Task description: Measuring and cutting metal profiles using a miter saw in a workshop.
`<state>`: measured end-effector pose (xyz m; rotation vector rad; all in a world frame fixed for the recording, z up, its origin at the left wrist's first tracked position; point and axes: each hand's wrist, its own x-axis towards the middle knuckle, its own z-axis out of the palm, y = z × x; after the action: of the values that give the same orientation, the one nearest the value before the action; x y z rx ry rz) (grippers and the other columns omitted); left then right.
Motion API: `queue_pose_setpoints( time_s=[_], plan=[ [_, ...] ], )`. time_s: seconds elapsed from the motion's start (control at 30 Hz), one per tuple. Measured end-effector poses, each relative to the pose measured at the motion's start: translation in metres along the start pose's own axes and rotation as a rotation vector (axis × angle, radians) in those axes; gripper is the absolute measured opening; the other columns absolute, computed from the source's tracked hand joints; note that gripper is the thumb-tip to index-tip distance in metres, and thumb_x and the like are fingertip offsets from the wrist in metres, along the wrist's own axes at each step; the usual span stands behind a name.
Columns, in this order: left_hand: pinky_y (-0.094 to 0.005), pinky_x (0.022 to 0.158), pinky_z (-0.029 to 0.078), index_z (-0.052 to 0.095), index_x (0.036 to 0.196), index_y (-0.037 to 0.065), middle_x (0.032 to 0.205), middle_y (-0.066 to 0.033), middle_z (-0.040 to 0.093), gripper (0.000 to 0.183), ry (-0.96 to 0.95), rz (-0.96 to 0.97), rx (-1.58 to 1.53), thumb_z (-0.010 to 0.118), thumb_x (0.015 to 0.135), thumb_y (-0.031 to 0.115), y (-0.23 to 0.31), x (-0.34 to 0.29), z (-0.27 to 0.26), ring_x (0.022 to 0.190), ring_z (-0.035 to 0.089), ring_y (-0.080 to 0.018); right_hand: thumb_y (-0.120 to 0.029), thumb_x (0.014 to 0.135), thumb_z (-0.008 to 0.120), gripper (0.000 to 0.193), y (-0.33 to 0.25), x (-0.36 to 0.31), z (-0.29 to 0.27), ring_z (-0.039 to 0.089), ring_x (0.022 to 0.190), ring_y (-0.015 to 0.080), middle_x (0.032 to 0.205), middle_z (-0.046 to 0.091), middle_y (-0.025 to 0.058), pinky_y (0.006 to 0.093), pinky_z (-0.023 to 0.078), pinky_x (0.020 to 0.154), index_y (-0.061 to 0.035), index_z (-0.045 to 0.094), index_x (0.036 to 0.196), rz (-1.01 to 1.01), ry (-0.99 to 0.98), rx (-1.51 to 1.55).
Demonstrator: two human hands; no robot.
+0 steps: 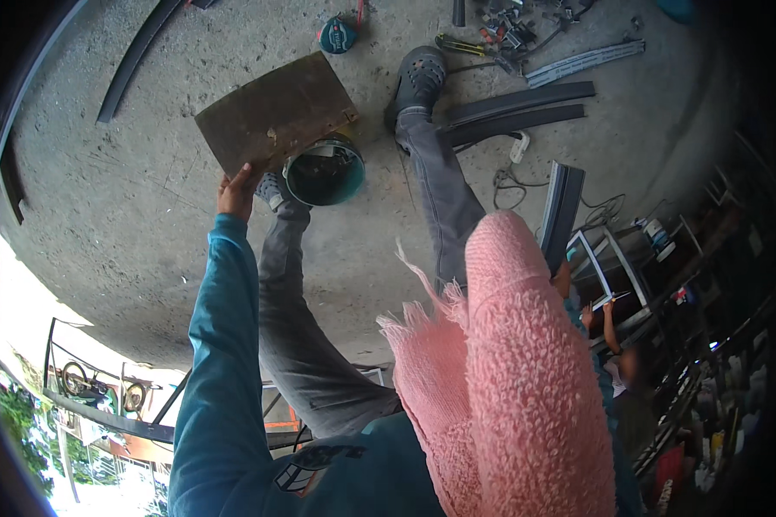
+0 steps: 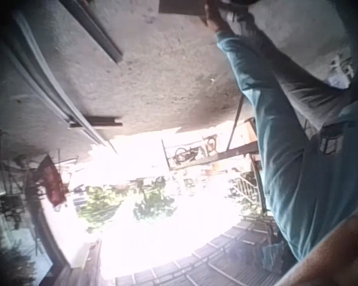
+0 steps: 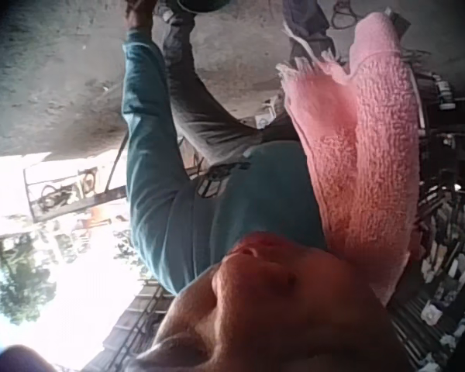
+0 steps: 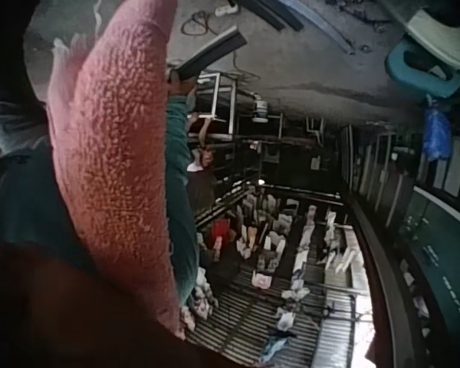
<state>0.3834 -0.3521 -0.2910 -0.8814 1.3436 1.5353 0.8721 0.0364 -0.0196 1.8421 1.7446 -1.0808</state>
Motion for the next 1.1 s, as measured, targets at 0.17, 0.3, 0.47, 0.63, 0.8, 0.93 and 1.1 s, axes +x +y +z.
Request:
queue_pose_setpoints(
  time_s=[0.17, 0.3, 0.47, 0.63, 0.8, 0.93, 1.1],
  plan=[
    [-0.0402, 0.091, 0.049, 0.055, 0.11, -0.001, 0.108, -0.0128, 0.061, 0.028, -0.076, -0.122, -0.084, 0.062, 0.083, 0.004, 0.019, -0.098, -0.008, 0.099, 0.06, -0.026, -0.005, 0.068, 0.069, 0.055, -0.056, 0.0, 0.011, 0.059, 0.081, 0.0194, 0.098, 0.059, 0.0091, 0.0318, 0.05, 0.069, 0.0, 0.046, 0.118, 0.053, -0.057, 0.158],
    [-0.0376, 0.089, 0.048, 0.06, 0.105, 0.0, 0.105, -0.0105, 0.063, 0.024, -0.147, -0.221, 0.042, 0.065, 0.083, 0.008, -0.016, -0.105, -0.037, 0.099, 0.06, -0.0238, -0.006, 0.068, 0.07, 0.054, -0.066, 0.014, 0.01, 0.059, 0.087, 0.0174, 0.1, 0.059, 0.0067, 0.0306, 0.048, 0.077, -0.002, 0.047, 0.117, -0.04, -0.057, 0.139],
    [-0.0341, 0.085, 0.048, 0.056, 0.113, -0.003, 0.108, -0.0129, 0.062, 0.042, 0.065, -0.332, 0.701, 0.071, 0.08, 0.017, -0.08, -0.056, -0.03, 0.095, 0.061, -0.0206, -0.007, 0.068, 0.07, 0.054, -0.067, 0.022, -0.03, 0.06, 0.087, 0.018, 0.099, 0.06, 0.0072, 0.032, 0.049, 0.075, -0.0025, 0.047, 0.117, 0.018, -0.03, 0.139],
    [-0.0367, 0.084, 0.048, 0.044, 0.126, 0.0, 0.107, -0.019, 0.06, 0.063, 0.771, 0.026, 1.209, 0.073, 0.076, 0.025, -0.077, -0.055, -0.077, 0.097, 0.059, -0.0212, -0.005, 0.069, 0.067, 0.055, -0.112, 0.057, -0.026, 0.059, 0.088, 0.0187, 0.1, 0.059, 0.008, 0.0329, 0.048, 0.078, -0.0016, 0.045, 0.119, -0.148, -0.073, 0.28],
    [-0.0363, 0.082, 0.051, 0.05, 0.118, 0.002, 0.108, -0.0169, 0.059, 0.052, -0.157, 0.067, 0.922, 0.072, 0.078, 0.026, -0.051, -0.152, 0.186, 0.098, 0.06, -0.0251, -0.007, 0.07, 0.067, 0.064, -0.185, 0.068, -0.075, 0.055, 0.096, 0.0193, 0.108, 0.054, 0.0092, 0.0343, 0.046, 0.083, -0.0018, 0.039, 0.127, -0.366, -0.031, 0.413],
    [-0.0363, 0.085, 0.049, 0.05, 0.121, 0.004, 0.111, -0.0151, 0.058, 0.061, -0.727, 0.557, 1.189, 0.078, 0.069, 0.022, 0.032, -0.213, 0.373, 0.102, 0.058, -0.0285, -0.009, 0.071, 0.068, 0.064, -0.253, 0.086, -0.068, 0.055, 0.099, 0.02, 0.109, 0.054, 0.0115, 0.036, 0.046, 0.084, -0.0001, 0.037, 0.127, -0.588, -0.026, 0.723],
    [-0.0416, 0.088, 0.046, 0.051, 0.118, 0.001, 0.11, -0.0209, 0.056, 0.079, -0.996, 0.877, 1.238, 0.085, 0.053, 0.031, 0.098, -0.235, 0.537, 0.104, 0.056, -0.0353, -0.007, 0.071, 0.064, 0.063, -0.349, 0.07, -0.093, 0.045, 0.113, 0.0253, 0.118, 0.045, 0.016, 0.0417, 0.037, 0.096, 0.0018, 0.033, 0.126, -0.844, 0.086, 0.786]
  ],
)
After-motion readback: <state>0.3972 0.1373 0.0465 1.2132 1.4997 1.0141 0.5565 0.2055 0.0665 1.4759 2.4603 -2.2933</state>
